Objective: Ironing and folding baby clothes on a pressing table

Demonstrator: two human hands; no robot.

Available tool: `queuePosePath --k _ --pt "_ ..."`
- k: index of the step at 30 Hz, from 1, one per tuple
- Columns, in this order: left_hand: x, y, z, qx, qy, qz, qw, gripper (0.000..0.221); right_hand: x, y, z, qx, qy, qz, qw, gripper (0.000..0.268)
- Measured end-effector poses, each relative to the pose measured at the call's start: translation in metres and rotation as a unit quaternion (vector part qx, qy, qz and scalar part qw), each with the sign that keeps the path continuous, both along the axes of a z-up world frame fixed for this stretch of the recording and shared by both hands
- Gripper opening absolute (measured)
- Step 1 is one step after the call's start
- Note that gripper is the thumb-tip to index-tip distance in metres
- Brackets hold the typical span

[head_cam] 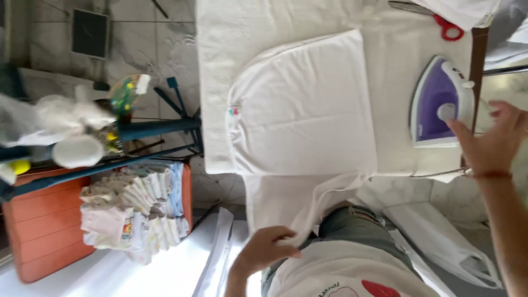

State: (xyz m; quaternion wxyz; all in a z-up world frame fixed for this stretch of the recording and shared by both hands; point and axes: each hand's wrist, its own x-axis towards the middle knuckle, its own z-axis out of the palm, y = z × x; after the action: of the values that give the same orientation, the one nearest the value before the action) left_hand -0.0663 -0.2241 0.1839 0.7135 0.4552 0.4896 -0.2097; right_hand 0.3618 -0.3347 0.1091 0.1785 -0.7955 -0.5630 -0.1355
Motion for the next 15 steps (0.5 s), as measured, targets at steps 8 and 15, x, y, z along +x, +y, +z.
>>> queuePosePath --k 8,15 --pt "-0.015 -0.013 -0.006 0.197 -0.083 -0.182 0.96 0.033 -0.021 0.048 -0.011 -0.05 0.413 -0.219 0.883 0.022" --pt "-0.012 -0.005 0.008 0.179 -0.092 -0.221 0.954 0.035 -0.154 0.078 0.012 -0.229 0.356 0.053 0.905 0.05"
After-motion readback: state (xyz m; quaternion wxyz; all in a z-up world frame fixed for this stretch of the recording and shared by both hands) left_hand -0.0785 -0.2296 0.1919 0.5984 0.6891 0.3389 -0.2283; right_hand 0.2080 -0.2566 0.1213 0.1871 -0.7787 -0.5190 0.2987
